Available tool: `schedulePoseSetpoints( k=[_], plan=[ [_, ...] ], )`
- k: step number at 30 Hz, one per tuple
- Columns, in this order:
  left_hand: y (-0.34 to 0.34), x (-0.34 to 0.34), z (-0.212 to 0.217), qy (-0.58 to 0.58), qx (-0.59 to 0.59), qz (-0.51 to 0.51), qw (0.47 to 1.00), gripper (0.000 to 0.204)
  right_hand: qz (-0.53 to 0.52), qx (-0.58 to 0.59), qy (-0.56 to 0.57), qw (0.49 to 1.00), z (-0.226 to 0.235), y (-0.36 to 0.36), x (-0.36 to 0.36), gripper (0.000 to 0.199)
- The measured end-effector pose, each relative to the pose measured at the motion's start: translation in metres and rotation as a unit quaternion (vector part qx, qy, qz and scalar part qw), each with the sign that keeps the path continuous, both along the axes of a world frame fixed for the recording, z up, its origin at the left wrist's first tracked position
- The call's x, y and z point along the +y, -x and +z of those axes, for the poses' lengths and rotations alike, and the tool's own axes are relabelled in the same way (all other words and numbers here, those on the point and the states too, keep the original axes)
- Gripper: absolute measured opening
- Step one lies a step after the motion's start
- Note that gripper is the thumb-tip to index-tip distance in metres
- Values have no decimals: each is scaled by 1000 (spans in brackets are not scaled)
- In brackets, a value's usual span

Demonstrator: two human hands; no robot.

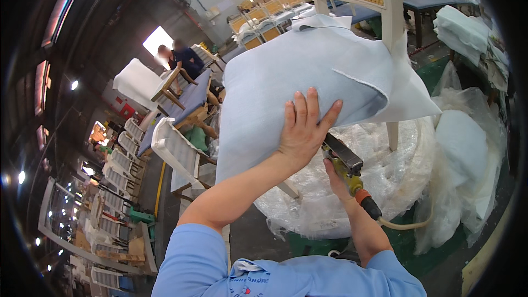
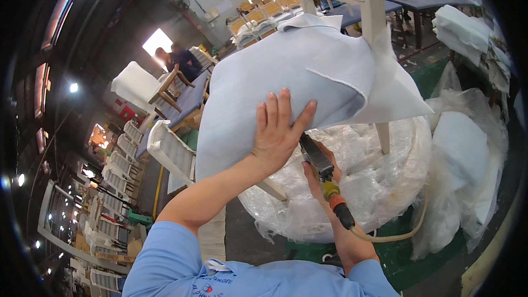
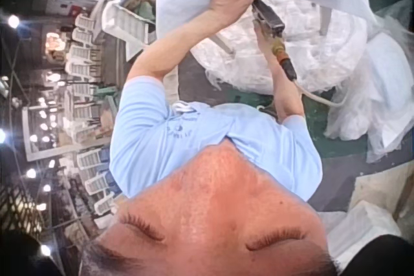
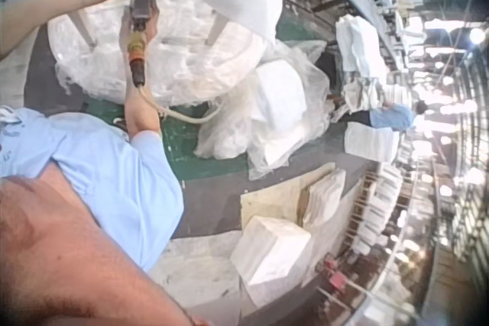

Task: The person staples white fabric to the underside of a chair seat using a pneumatic staple gun. They then move the chair, retrieve a large sheet of white foam, and cut it to size with scissors before placing it on the chair seat.

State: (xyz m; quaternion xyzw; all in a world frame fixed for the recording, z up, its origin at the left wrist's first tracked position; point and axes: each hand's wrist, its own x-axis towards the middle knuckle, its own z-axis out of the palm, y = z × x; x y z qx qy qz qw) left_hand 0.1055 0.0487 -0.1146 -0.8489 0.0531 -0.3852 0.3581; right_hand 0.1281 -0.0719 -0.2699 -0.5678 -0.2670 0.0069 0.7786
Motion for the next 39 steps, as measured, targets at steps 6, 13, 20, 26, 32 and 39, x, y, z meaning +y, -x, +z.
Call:
schedulePoseSetpoints(
  k=[6,13,20,26,32,39],
  plan=[
    [19,-9,39,154,126,14,980,68,-28,24,28,999,-43,11,-22,44],
    [20,101,112,435,304,145,835,65,-67,341,-196,917,-125,-7,-30,52],
    [44,202,89,651,156,74,739,63,-60,549,-67,831,-161,-52,-43,35],
    [63,203,51,892,5,-91,443,62,107,362,392,839,-127,-47,-119,27],
    [102,178,-19,951,-36,-200,233,66,9,51,197,979,56,-67,-130,14],
    [118,172,-32,959,7,-58,277,65,-62,-512,269,814,209,-53,-27,31]
  ],
)
